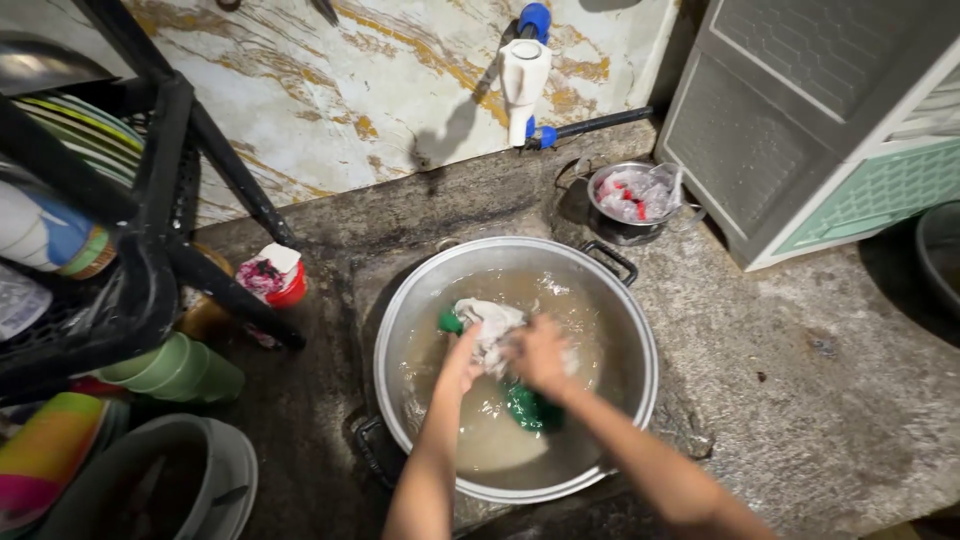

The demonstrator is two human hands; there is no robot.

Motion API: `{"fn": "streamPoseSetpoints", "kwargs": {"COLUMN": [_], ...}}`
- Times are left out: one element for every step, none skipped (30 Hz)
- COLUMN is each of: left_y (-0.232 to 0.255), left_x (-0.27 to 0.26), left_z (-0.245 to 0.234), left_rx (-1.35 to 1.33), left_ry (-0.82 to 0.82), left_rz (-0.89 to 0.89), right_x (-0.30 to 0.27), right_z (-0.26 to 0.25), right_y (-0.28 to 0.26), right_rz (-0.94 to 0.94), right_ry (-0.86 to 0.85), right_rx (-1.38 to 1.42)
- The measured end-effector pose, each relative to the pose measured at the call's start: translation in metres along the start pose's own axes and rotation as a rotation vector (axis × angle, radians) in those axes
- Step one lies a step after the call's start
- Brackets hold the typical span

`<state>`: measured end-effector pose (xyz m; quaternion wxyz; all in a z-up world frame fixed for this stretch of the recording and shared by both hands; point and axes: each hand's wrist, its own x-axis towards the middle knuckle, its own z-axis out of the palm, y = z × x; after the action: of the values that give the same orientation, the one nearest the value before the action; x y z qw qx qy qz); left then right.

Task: The person washes a cloth in a pot of water, then uses it to wipe a wooden wall and a motorcycle helmet. The person scrubs the helmet's exterior and visor with the wet cloth and places it on a white board on the floor.

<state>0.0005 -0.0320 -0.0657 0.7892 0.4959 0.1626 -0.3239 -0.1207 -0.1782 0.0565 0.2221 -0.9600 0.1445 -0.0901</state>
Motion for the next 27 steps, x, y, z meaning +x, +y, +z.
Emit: {"fn": "streamPoseSetpoints", "kwargs": {"left_y": [-0.005, -0.012, -0.023, -0.034, -0.046, -0.055, -0.059, -0.062, -0.062, -0.061, -0.058, -0.049, -0.040, -0.034, -0.027, -0.022, -0.020, -0.019, -0.025, -0.028, -0.032, -0.036, -0.040, -0.043, -0.043, -0.037, -0.028], "left_x": [-0.011, -0.021, -0.034, -0.044, -0.051, -0.056, -0.052, -0.046, -0.035, -0.022, -0.008, 0.005, 0.016, 0.022, 0.026, 0.027, 0.026, 0.022, 0.016, 0.009, 0.004, 0.000, -0.004, -0.008, -0.011, -0.015, -0.018], "left_z": [0.006, 0.014, 0.015, 0.018, 0.021, 0.021, 0.024, 0.026, 0.030, 0.035, 0.038, 0.039, 0.036, 0.032, 0.025, 0.020, 0.017, 0.011, 0.010, 0.009, 0.011, 0.016, 0.019, 0.020, 0.020, 0.013, 0.005], "left_rx": [-0.088, -0.199, -0.311, -0.391, -0.485, -0.575, -0.590, -0.603, -0.602, -0.442, -0.290, -0.170, -0.088, 0.011, 0.091, 0.289, 0.548, 0.872, 0.986, 1.100, 1.213, 1.358, 1.501, 1.592, 1.620, 1.631, 1.636], "left_ry": [-0.119, -0.268, -0.434, -0.467, -0.517, -0.564, -0.520, -0.464, -0.409, -0.274, -0.150, -0.063, -0.039, -0.018, 0.019, 0.034, 0.084, 0.177, 0.199, 0.222, 0.246, 0.239, 0.218, 0.188, 0.178, 0.180, 0.173], "left_rz": [0.070, 0.160, 0.247, 0.302, 0.359, 0.407, 0.380, 0.332, 0.285, 0.171, 0.032, -0.096, -0.086, -0.016, 0.026, 0.194, 0.365, 0.566, 0.545, 0.525, 0.504, 0.357, 0.245, 0.175, 0.154, 0.146, 0.143], "right_x": [-0.008, -0.023, -0.037, -0.049, -0.050, -0.048, -0.047, -0.041, -0.024, -0.005, 0.008, 0.014, 0.022, 0.027, 0.028, 0.027, 0.025, 0.020, 0.014, 0.012, 0.010, 0.008, 0.008, 0.006, 0.004, 0.003, 0.001], "right_z": [0.002, 0.007, 0.009, 0.011, 0.010, 0.011, 0.011, 0.009, 0.006, 0.002, -0.002, -0.008, -0.013, -0.018, -0.021, -0.025, -0.028, -0.028, -0.026, -0.025, -0.023, -0.022, -0.023, -0.024, -0.027, -0.028, -0.031], "right_y": [-0.021, -0.045, -0.063, -0.077, -0.084, -0.089, -0.088, -0.079, -0.066, -0.045, -0.023, 0.000, 0.018, 0.033, 0.045, 0.055, 0.060, 0.060, 0.057, 0.052, 0.046, 0.043, 0.043, 0.044, 0.047, 0.049, 0.051], "right_rz": [-0.130, -0.105, -0.234, -0.364, -0.318, -0.274, -0.230, -0.260, -0.290, -0.204, -0.117, -0.234, -0.073, 0.090, 0.133, 0.178, 0.223, 0.296, 0.368, 0.436, 0.330, 0.222, 0.113, 0.107, 0.100, 0.090, 0.086], "right_ry": [0.041, 0.116, 0.149, 0.176, 0.121, 0.065, 0.008, 0.073, 0.138, 0.045, -0.049, 0.209, 0.133, 0.051, 0.063, 0.080, 0.097, -0.003, -0.104, -0.204, -0.343, -0.484, -0.625, -0.653, -0.680, -0.708, -0.600], "right_rx": [0.445, 0.620, 0.652, 0.686, 0.622, 0.566, 0.510, 0.583, 0.656, 0.348, 0.041, 0.136, 0.058, -0.022, -0.068, -0.121, -0.175, -0.153, -0.131, -0.107, -0.178, -0.251, -0.323, -0.358, -0.394, -0.425, -0.453]}}
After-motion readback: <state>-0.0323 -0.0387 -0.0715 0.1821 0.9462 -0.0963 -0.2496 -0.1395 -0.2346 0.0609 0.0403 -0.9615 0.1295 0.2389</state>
